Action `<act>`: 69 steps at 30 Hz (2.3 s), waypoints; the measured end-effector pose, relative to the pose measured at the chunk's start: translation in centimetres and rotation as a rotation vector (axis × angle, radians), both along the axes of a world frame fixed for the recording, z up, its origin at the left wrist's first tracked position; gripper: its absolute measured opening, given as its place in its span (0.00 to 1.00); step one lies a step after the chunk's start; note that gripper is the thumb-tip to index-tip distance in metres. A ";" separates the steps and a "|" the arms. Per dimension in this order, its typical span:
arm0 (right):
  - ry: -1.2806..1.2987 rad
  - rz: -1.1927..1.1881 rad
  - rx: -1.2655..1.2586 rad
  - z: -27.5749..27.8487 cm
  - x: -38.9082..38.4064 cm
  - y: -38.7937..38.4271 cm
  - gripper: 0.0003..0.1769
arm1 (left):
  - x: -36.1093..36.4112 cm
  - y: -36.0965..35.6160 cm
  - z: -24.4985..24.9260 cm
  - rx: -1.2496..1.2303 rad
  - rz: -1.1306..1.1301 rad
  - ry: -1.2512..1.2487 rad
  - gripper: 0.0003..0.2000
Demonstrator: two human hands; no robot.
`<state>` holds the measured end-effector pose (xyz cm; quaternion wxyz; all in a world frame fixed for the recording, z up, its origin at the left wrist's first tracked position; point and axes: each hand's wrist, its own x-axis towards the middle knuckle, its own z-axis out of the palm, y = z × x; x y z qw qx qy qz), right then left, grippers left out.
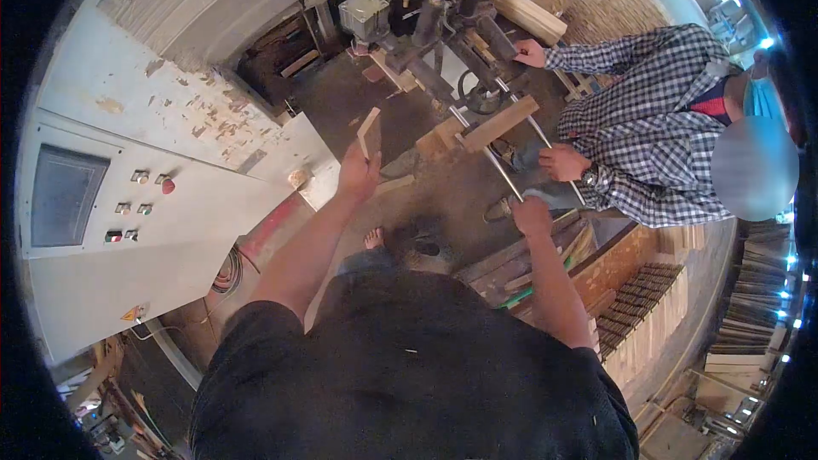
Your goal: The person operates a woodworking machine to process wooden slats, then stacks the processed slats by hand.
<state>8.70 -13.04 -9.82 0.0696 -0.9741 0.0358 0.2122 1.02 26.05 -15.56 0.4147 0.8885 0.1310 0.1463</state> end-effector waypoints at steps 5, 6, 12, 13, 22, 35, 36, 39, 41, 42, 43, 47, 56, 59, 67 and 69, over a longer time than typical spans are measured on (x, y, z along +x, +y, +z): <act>-0.044 0.036 -0.004 -0.4 -0.3 -0.1 0.28 | 0.2 -0.3 -0.2 -0.033 0.024 -0.036 0.22; -0.066 0.039 -0.007 -0.4 -0.5 -0.2 0.28 | 0.2 -0.2 -0.3 -0.055 0.026 0.002 0.22; -0.170 0.050 0.081 0.1 -1.7 -0.2 0.25 | 0.2 -0.1 -0.3 -0.030 0.059 -0.019 0.20; -0.176 0.066 0.076 0.2 -1.7 -0.1 0.25 | 0.2 0.0 -0.4 -0.072 0.077 -0.019 0.20; -0.577 0.245 0.756 0.0 -3.9 6.0 0.14 | -3.2 2.6 1.6 -0.499 0.216 0.091 0.20; -0.234 0.220 0.356 0.3 10.3 32.2 0.40 | -9.6 6.3 6.4 -1.099 0.423 0.265 0.11; -0.227 0.241 0.359 0.0 10.6 32.9 0.40 | -9.8 6.5 6.7 -1.032 0.411 0.250 0.12; -0.288 0.122 0.332 0.9 10.1 33.8 0.32 | -10.2 7.1 9.4 -1.025 0.482 0.160 0.14; -0.268 0.111 0.353 0.9 9.4 34.1 0.30 | -10.0 7.9 9.6 -1.079 0.545 0.094 0.15; -0.258 0.095 0.377 1.0 9.1 34.0 0.27 | -9.6 8.7 9.3 -1.056 0.537 0.128 0.16; -0.253 0.081 0.373 1.2 8.2 33.7 0.27 | -9.1 9.3 9.1 -1.032 0.525 0.163 0.16; -0.235 0.340 0.423 -0.2 2.0 29.9 0.25 | -3.7 9.1 11.2 -1.233 0.398 0.062 0.13; 0.022 0.074 0.579 -1.0 -5.3 23.0 0.28 | 8.6 8.9 4.1 0.353 0.071 -0.065 0.27; -0.072 0.115 0.635 -3.4 -5.3 20.0 0.28 | 10.0 9.3 3.5 0.118 0.062 0.206 0.25; -0.030 -0.071 0.798 -3.0 -8.8 15.0 0.33 | 8.9 12.5 7.2 0.706 0.246 0.045 0.19; 0.027 -0.089 0.838 -1.7 -8.9 15.4 0.30 | 10.1 14.3 6.9 0.632 0.134 0.243 0.19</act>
